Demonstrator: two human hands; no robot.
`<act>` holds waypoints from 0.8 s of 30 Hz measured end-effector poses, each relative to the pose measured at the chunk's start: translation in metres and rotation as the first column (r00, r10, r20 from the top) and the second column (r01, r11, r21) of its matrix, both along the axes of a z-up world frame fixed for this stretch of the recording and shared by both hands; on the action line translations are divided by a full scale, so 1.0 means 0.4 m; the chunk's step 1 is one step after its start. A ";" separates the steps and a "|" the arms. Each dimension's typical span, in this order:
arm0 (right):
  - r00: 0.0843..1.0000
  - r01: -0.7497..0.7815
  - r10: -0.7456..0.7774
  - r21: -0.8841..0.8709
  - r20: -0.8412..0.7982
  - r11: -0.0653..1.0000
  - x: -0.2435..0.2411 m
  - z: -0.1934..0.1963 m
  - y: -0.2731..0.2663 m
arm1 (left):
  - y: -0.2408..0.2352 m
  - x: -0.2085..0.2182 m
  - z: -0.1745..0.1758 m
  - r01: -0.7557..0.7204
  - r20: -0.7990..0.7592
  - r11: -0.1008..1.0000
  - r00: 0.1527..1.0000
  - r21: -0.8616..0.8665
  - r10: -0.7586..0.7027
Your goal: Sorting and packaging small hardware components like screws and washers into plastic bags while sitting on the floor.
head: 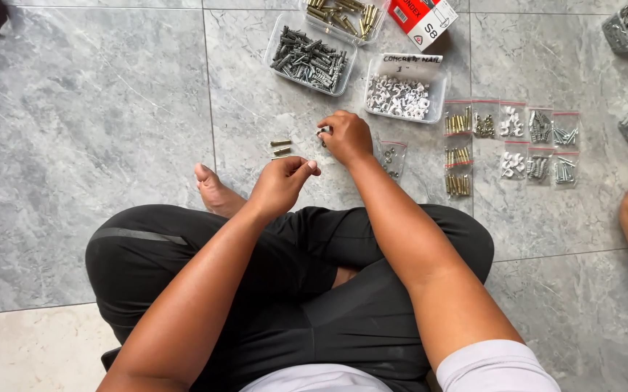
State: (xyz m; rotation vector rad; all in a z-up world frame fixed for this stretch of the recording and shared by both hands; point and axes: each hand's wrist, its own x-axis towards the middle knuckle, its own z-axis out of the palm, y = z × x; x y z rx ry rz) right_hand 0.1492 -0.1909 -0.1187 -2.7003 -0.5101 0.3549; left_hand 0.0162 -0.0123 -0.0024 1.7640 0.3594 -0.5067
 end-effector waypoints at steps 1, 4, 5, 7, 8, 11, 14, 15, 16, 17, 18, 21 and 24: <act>1.000 -0.001 0.001 0.002 0.000 1.000 -0.004 0.000 0.000 | 0.000 -0.002 -0.004 -0.001 0.000 1.000 1.000 0.002 0.001; 1.000 -0.004 0.004 -0.001 0.009 1.000 -0.012 0.000 0.001 | -0.001 -0.003 -0.013 -0.013 0.017 1.000 1.000 0.006 0.013; 1.000 -0.014 0.014 -0.003 0.014 1.000 -0.014 -0.001 0.005 | -0.001 -0.004 -0.013 -0.017 0.020 1.000 1.000 0.007 0.017; 1.000 -0.023 0.023 -0.003 0.019 1.000 -0.017 -0.002 0.004 | 0.000 -0.005 -0.016 -0.019 0.023 1.000 1.000 0.010 0.019; 0.999 -0.040 0.039 0.027 0.035 0.999 -0.017 -0.003 0.000 | 0.000 -0.006 -0.018 -0.028 0.020 0.999 0.999 0.026 0.028; 0.998 -0.057 0.051 0.189 0.038 0.980 -0.014 0.050 -0.006 | 0.006 -0.006 -0.043 -0.043 0.018 0.998 0.999 0.053 0.042; 0.981 -0.062 0.146 0.506 -0.129 0.860 -0.021 0.135 -0.007 | 0.010 -0.007 -0.064 -0.064 0.020 0.996 0.998 0.062 0.063; 0.929 -0.029 0.268 0.673 -0.254 0.739 -0.023 0.165 -0.008 | 0.012 -0.005 -0.068 -0.078 0.022 0.995 0.997 0.061 0.077; 0.929 -0.029 0.270 0.674 -0.255 0.738 -0.031 0.196 0.000 | 0.012 -0.005 -0.066 -0.079 0.021 0.995 0.997 0.062 0.078; 0.883 -0.028 0.345 0.696 -0.319 0.717 -0.038 0.226 0.007 | 0.012 -0.004 -0.064 -0.100 0.028 0.994 0.995 0.051 0.098; 0.828 -0.023 0.416 0.719 -0.375 0.695 -0.044 0.257 0.013 | 0.013 0.000 -0.062 -0.117 0.037 0.992 0.993 0.041 0.116; 0.823 -0.024 0.440 0.750 -0.361 0.661 -0.043 0.241 0.014 | 0.011 0.002 -0.081 -0.181 0.031 0.983 0.983 -0.012 0.181; 0.803 0.008 0.455 0.771 -0.385 0.637 -0.044 0.253 0.014 | 0.013 -0.003 -0.081 -0.201 0.046 0.978 0.978 -0.048 0.203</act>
